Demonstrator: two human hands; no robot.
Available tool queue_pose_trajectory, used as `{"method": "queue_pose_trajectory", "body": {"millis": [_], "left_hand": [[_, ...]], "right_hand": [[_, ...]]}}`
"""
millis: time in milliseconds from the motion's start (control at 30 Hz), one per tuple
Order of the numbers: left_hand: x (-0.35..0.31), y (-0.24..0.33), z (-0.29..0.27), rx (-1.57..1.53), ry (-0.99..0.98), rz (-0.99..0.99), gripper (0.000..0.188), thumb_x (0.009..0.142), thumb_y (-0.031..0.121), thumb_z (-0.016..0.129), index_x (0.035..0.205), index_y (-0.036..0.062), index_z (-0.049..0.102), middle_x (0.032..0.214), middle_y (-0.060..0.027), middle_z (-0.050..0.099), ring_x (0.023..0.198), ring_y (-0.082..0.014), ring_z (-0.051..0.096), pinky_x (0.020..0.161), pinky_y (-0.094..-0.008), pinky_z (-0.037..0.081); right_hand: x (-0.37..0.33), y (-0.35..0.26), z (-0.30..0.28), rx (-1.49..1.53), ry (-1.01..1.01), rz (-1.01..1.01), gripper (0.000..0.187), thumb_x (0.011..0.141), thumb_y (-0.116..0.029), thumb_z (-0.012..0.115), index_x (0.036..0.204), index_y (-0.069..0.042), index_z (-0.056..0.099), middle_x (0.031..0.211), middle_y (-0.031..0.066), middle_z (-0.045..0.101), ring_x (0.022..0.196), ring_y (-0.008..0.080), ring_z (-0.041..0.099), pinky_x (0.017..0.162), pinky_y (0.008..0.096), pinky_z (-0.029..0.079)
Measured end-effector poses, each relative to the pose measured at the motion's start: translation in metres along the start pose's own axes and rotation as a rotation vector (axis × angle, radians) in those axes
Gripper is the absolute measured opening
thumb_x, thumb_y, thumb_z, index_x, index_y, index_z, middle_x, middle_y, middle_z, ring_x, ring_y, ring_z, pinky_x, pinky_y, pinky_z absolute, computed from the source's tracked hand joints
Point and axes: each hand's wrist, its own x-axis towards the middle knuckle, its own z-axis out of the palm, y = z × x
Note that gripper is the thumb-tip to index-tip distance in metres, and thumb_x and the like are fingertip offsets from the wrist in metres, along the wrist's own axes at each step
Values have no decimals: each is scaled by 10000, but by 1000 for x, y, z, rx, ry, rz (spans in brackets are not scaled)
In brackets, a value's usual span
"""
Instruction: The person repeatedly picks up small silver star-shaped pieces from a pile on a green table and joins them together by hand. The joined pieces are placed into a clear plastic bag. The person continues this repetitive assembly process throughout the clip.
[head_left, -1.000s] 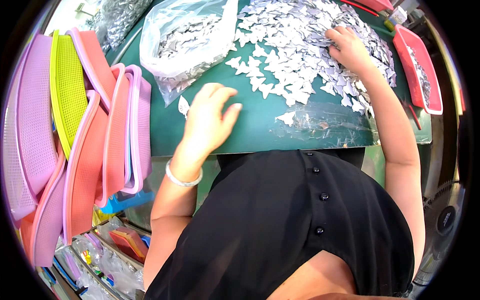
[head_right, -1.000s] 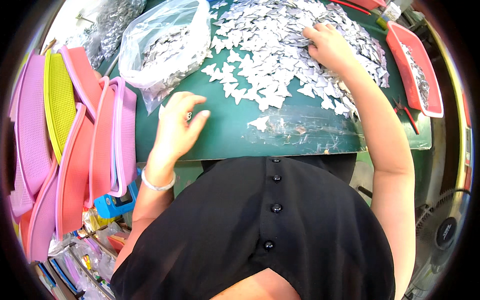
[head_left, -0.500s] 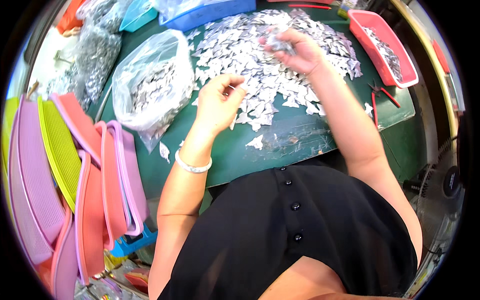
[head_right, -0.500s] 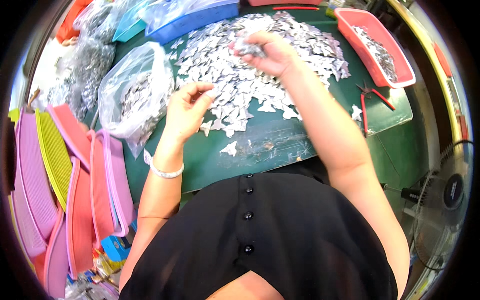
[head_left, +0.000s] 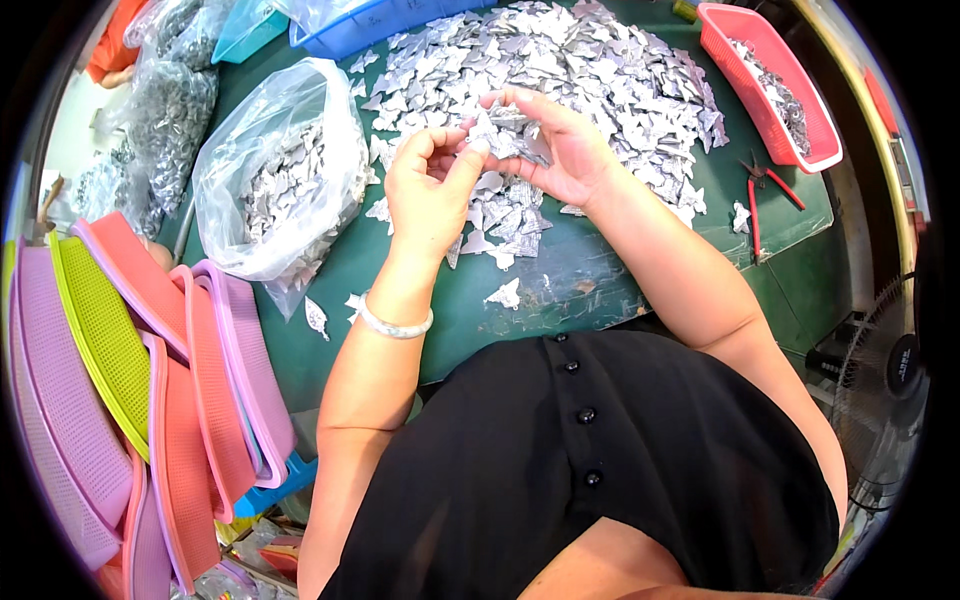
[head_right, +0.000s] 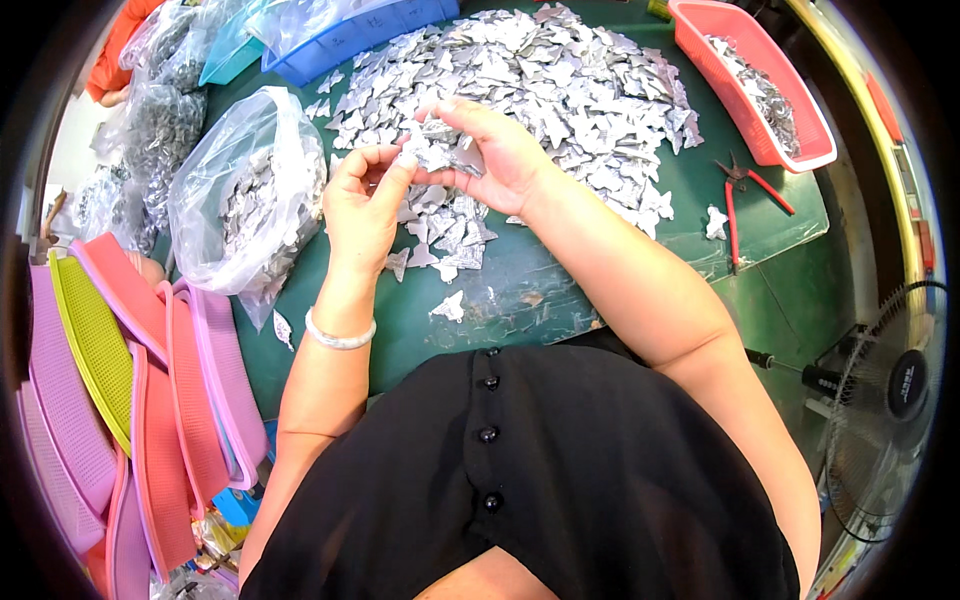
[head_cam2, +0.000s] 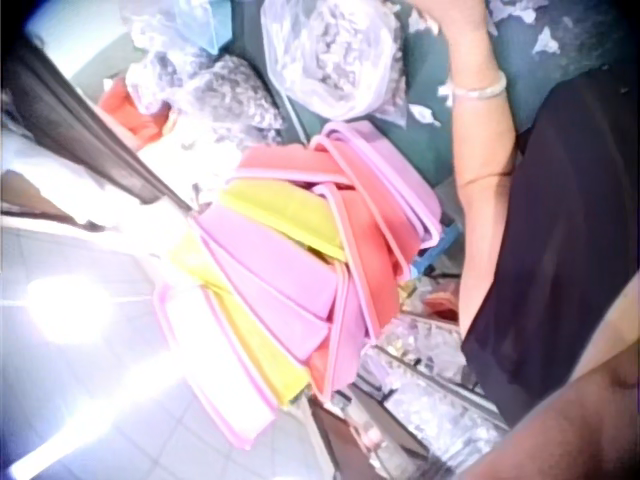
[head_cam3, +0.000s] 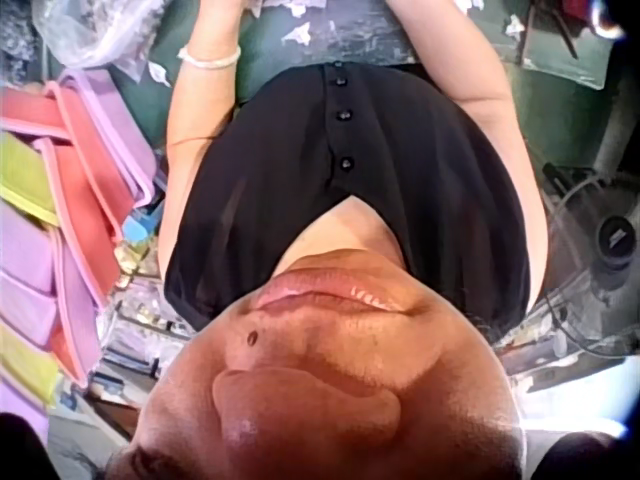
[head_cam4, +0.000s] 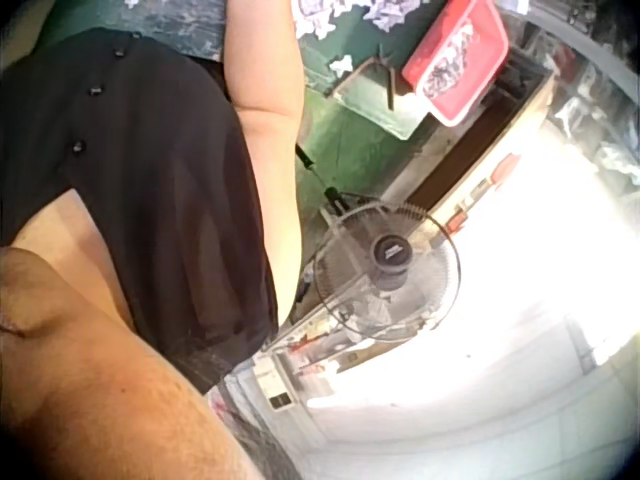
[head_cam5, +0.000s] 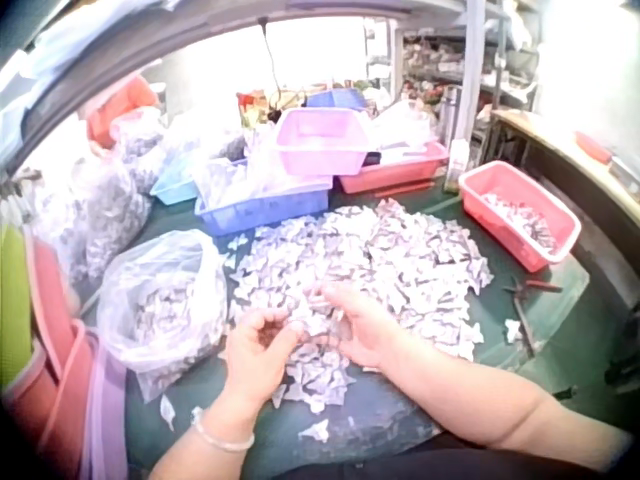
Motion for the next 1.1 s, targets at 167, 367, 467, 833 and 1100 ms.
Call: {"method": "queue_pose_trajectory", "body": {"millis": [167,367,467,833,1100], "left_hand": [[-1,2,-2,-91,43,-118,80,757,44,613,796,8,553,810,-70,601,683,-94,574,612,-207,454],[4,4,-14,-642,19,-311,24,803,48,504,800,28,492,888,-148,600,757,-180,594,659,-260,469],[4,6,-17,-746,9,-432,48,817,45,449,855,32,476,992,-156,572,741,-177,590,642,-258,468],[-8,19,0,14,2,119,161,738,94,617,845,2,538,835,-71,558,715,-146,545,633,-254,441],[-10,12,2,705,44,470,263,597,111,708,839,44,628,781,-66,493,777,-215,487,664,-330,397]], "right_hand": [[-1,6,7,-94,89,5,307,871,-274,463,1069,-41,492,996,91,523,932,199,540,765,365,486],[3,4,-1,27,-14,46,328,876,-245,438,1097,-3,458,1010,158,518,917,262,562,760,353,508],[3,3,-5,42,-65,62,331,876,-233,431,1109,2,449,1047,188,514,921,279,564,765,352,507],[3,6,0,105,-20,6,253,872,-185,435,1054,-14,472,1008,174,550,912,264,563,775,384,487],[3,9,3,24,35,-14,223,872,-168,433,1067,-68,475,1032,127,551,893,207,559,731,332,474]]}}
